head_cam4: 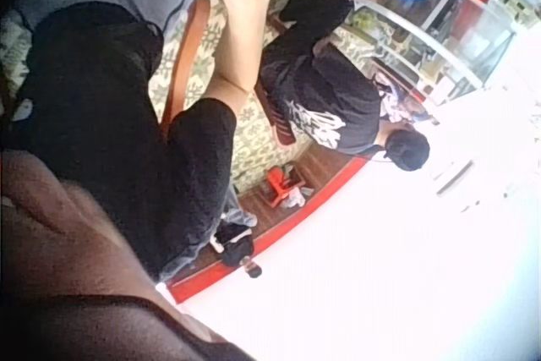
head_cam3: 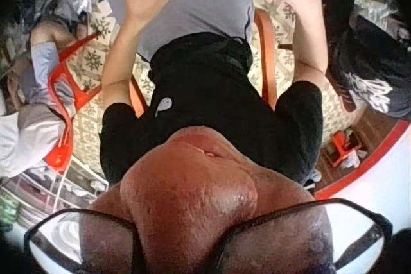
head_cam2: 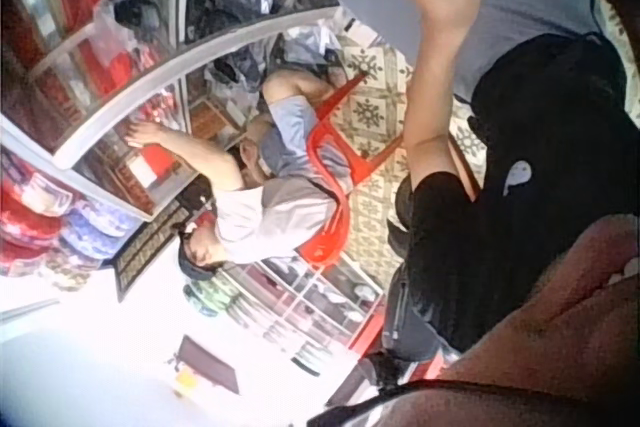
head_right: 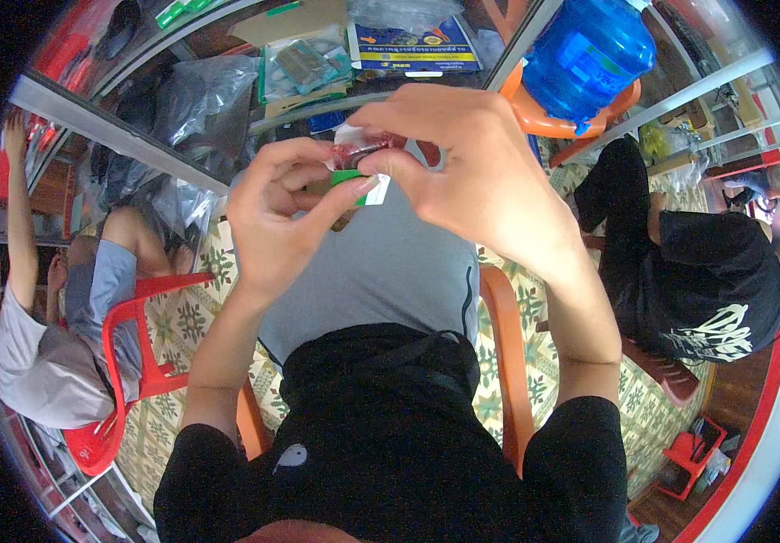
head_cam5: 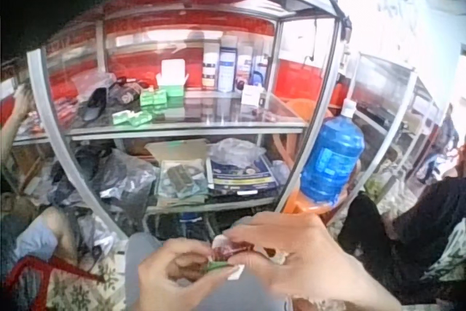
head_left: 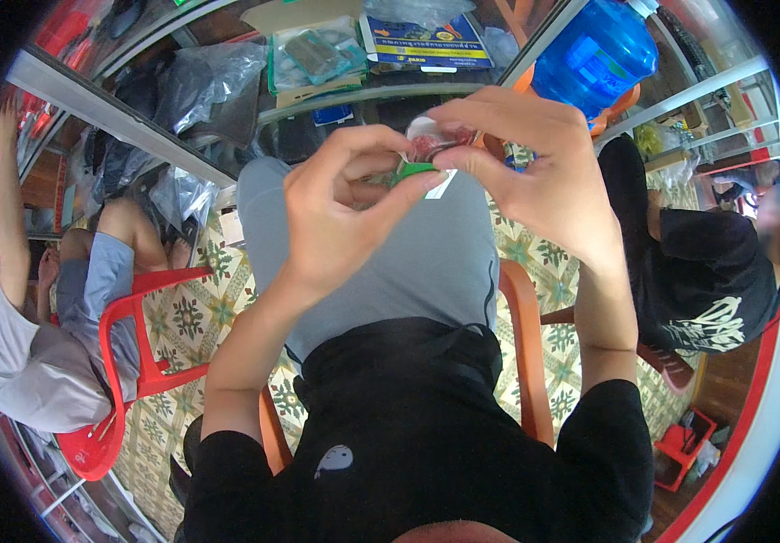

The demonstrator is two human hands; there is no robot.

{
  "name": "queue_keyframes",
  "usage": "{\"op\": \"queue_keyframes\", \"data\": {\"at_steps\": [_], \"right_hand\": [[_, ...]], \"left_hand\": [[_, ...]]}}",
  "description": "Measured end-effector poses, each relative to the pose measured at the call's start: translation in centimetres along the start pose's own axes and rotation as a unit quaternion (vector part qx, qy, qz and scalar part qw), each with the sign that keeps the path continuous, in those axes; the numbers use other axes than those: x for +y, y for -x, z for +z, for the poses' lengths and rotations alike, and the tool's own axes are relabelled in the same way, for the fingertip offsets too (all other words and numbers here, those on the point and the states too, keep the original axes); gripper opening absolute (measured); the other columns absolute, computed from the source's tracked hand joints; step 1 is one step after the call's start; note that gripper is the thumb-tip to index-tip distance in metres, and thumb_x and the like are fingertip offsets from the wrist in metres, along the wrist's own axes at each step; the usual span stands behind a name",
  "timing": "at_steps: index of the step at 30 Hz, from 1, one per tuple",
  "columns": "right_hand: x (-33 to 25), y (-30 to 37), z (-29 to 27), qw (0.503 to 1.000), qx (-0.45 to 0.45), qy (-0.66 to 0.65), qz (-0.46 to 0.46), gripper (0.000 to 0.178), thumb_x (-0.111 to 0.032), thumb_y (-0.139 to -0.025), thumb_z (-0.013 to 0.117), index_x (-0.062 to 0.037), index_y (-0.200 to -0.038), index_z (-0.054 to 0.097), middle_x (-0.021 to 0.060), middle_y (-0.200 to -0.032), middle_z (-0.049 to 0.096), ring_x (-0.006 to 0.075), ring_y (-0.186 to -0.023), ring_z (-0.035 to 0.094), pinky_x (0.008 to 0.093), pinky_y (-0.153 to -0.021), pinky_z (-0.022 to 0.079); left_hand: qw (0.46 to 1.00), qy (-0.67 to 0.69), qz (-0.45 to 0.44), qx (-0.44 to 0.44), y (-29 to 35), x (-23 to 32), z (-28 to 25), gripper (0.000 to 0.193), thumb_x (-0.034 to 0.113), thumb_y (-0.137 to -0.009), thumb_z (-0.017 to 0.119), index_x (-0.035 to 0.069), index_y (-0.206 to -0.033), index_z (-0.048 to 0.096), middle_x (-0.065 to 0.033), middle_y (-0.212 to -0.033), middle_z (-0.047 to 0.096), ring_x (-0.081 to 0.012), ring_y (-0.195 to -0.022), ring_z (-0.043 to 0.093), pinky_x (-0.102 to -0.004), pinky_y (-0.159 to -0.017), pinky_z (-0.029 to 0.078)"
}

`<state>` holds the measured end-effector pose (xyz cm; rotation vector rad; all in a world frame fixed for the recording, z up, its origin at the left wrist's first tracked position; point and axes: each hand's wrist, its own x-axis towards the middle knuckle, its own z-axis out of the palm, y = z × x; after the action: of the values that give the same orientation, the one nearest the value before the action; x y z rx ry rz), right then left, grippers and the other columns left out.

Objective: The person repeatedly picks up small green and white boxes from a glass display counter, opens them, and places them into a larger cardboard box on their lap. They continue this cycle of retrieving, opening, and packing the boxes for the duration of the clip.

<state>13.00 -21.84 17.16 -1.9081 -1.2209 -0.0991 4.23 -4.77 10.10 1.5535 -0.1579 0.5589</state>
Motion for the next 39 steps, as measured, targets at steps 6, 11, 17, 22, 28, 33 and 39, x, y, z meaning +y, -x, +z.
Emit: {"op": "queue_keyframes", "data": {"at_steps": [6,11,17,22,28,33,39], "right_hand": [[0.0,0.4,0.1,0.999,0.019,-0.019,0.021,0.018,0.001,-0.082,0.075,-0.0015,-0.100,0.076,0.0066,-0.094,0.067,0.0112,-0.076,0.062,0.0231,-0.064,0.048],[0.4,1.0,0.5,0.999,0.036,-0.005,0.008,0.019,0.003,-0.081,0.075,-0.0019,-0.099,0.077,0.0060,-0.093,0.064,0.0098,-0.076,0.062,0.0213,-0.064,0.046],[0.2,1.2,1.8,0.995,0.095,-0.031,-0.002,0.015,0.004,-0.079,0.074,-0.0006,-0.092,0.077,0.0075,-0.089,0.066,0.0133,-0.077,0.063,0.0245,-0.066,0.048],[0.2,0.9,2.3,0.989,0.146,-0.017,-0.023,0.016,0.005,-0.077,0.071,-0.0020,-0.089,0.077,0.0092,-0.084,0.066,0.0191,-0.072,0.065,0.0280,-0.066,0.051],[0.1,1.0,2.8,0.979,0.197,-0.052,-0.001,0.012,0.007,-0.079,0.070,0.0013,-0.088,0.075,0.0095,-0.085,0.068,0.0179,-0.075,0.065,0.0272,-0.068,0.051],[0.0,1.1,3.2,0.973,0.216,-0.080,0.019,0.009,0.008,-0.081,0.070,0.0027,-0.088,0.074,0.0095,-0.087,0.069,0.0162,-0.076,0.065,0.0263,-0.070,0.051],[0.5,1.1,3.1,0.957,0.246,-0.151,0.028,0.009,0.009,-0.086,0.067,0.0058,-0.091,0.073,0.0101,-0.091,0.069,0.0141,-0.076,0.064,0.0249,-0.067,0.051]], "left_hand": [[0.999,0.038,-0.005,-0.007,0.0,0.3,-0.2,0.040,-0.010,-0.080,0.076,-0.005,-0.114,0.054,-0.0173,-0.108,0.068,-0.0219,-0.099,0.070,-0.0317,-0.078,0.063],[0.999,0.048,-0.003,-0.017,0.3,0.1,-0.2,0.042,-0.013,-0.081,0.074,-0.005,-0.115,0.052,-0.0180,-0.110,0.066,-0.0234,-0.103,0.068,-0.0325,-0.080,0.063],[0.998,0.064,-0.009,-0.004,0.5,0.0,0.1,0.042,-0.013,-0.081,0.073,-0.004,-0.116,0.051,-0.0175,-0.111,0.065,-0.0229,-0.103,0.068,-0.0313,-0.079,0.063],[0.997,0.073,-0.024,0.007,0.6,0.4,0.4,0.043,-0.013,-0.082,0.073,-0.004,-0.117,0.050,-0.0171,-0.111,0.065,-0.0217,-0.101,0.068,-0.0285,-0.074,0.063],[0.997,0.081,-0.008,0.009,0.7,0.3,0.2,0.043,-0.012,-0.081,0.073,-0.003,-0.116,0.049,-0.0180,-0.114,0.065,-0.0211,-0.100,0.068,-0.0283,-0.073,0.062],[0.997,0.076,-0.001,0.022,0.7,0.3,0.4,0.044,-0.013,-0.080,0.074,-0.004,-0.116,0.050,-0.0162,-0.112,0.064,-0.0212,-0.100,0.068,-0.0299,-0.076,0.063],[0.999,0.030,0.021,0.014,0.8,0.1,0.2,0.046,-0.014,-0.080,0.073,-0.003,-0.117,0.049,-0.0171,-0.112,0.064,-0.0232,-0.101,0.068,-0.0300,-0.076,0.063]]}}
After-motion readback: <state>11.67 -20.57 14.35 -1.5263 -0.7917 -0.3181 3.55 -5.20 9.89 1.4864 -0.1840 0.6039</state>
